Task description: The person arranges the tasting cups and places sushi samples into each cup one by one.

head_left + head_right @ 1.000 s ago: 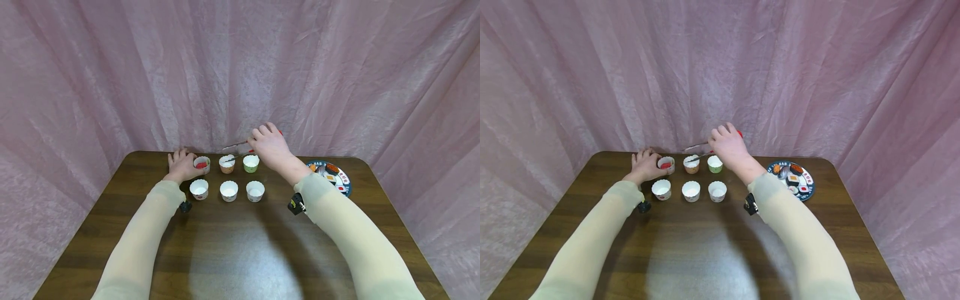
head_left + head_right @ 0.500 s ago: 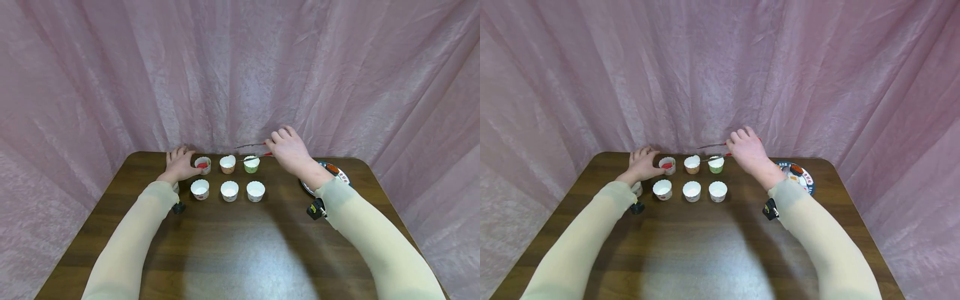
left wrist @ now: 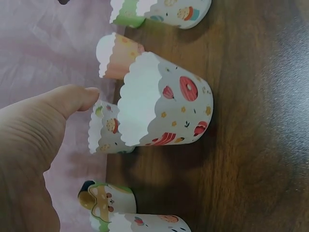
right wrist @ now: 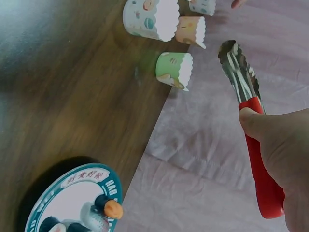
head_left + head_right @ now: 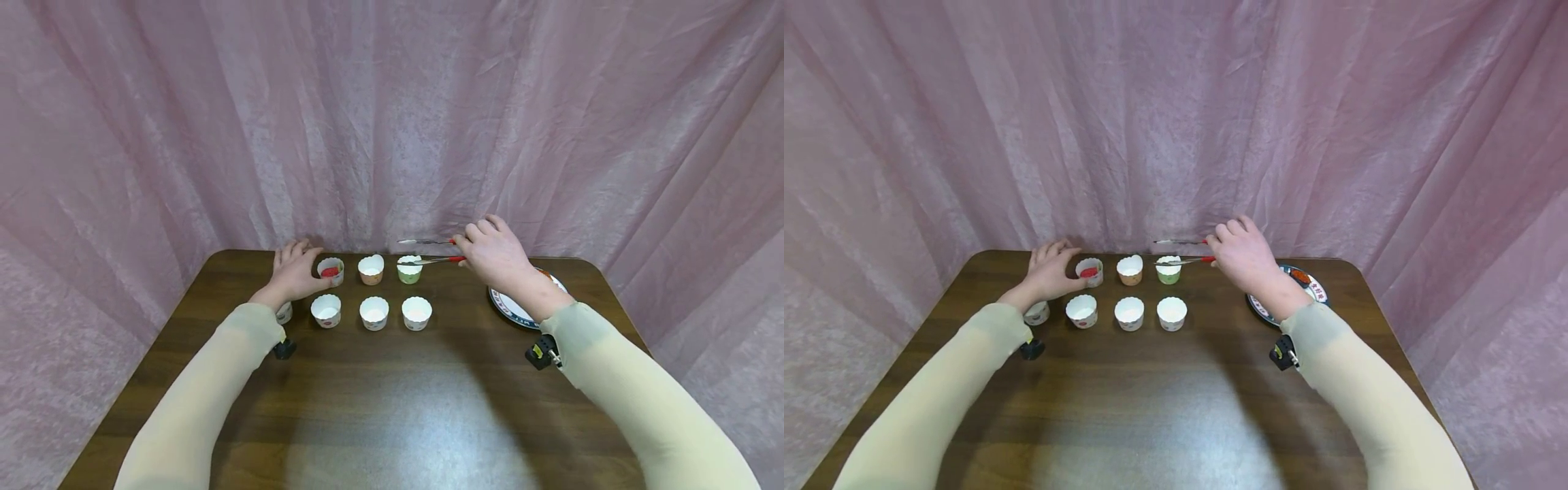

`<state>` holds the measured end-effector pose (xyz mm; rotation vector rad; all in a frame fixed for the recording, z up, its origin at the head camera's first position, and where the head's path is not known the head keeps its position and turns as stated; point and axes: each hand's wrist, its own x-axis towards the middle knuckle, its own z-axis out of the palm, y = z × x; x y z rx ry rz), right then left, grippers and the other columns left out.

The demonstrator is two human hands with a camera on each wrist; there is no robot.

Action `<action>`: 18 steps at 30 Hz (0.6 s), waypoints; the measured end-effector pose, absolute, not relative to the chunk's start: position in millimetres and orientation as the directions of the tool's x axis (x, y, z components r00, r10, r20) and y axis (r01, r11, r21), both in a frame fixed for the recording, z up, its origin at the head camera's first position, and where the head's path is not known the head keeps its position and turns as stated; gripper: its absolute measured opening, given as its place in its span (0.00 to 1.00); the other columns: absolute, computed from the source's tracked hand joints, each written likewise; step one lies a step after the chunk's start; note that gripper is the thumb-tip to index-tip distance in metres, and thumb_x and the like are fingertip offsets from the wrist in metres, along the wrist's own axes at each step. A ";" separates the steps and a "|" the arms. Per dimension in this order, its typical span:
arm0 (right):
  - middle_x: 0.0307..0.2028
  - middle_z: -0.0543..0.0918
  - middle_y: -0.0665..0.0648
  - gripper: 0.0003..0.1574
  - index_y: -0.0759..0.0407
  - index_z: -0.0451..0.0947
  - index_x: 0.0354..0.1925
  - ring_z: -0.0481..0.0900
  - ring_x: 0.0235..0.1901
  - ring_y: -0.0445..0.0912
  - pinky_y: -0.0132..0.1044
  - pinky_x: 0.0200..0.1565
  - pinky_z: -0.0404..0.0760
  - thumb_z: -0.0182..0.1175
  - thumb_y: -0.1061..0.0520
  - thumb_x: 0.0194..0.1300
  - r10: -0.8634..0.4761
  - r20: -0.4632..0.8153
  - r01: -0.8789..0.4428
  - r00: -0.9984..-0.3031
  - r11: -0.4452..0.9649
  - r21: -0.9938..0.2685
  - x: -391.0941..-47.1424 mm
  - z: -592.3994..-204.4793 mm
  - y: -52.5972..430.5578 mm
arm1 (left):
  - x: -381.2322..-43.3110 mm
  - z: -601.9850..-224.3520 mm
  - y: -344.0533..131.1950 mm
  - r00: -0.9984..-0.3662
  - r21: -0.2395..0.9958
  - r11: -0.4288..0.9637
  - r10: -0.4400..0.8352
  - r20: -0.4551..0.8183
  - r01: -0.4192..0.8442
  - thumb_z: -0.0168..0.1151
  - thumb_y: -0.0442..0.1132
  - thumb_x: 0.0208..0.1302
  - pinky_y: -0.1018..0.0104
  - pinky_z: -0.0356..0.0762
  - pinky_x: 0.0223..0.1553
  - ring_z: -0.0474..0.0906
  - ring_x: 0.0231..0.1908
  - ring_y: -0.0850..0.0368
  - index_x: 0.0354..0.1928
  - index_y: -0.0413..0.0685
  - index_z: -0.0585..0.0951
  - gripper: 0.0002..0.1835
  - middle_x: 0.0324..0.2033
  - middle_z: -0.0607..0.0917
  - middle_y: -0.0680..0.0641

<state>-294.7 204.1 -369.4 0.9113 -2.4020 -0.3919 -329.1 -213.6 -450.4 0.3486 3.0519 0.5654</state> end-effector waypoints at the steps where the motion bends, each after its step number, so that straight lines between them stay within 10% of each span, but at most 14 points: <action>1: 0.36 0.77 0.57 0.31 0.58 0.84 0.53 0.77 0.45 0.58 0.54 0.63 0.68 0.78 0.45 0.56 -0.677 0.384 -0.526 -0.628 0.733 0.432 -293.8 -369.5 206.0 | -328.3 -450.7 -213.3 -0.974 0.355 0.908 0.227 0.027 0.222 0.67 0.59 0.62 0.29 0.26 0.70 0.36 0.76 0.30 0.77 0.44 0.64 0.47 0.78 0.49 0.33; 18: 0.40 0.79 0.61 0.26 0.65 0.81 0.54 0.76 0.42 0.62 0.59 0.62 0.69 0.73 0.62 0.57 -0.658 0.460 -0.521 -0.596 0.753 0.402 -274.4 -362.9 262.8 | -310.1 -440.8 -211.5 -0.957 0.371 0.883 0.285 0.062 0.287 0.65 0.61 0.66 0.31 0.24 0.71 0.32 0.78 0.35 0.78 0.48 0.62 0.45 0.79 0.48 0.37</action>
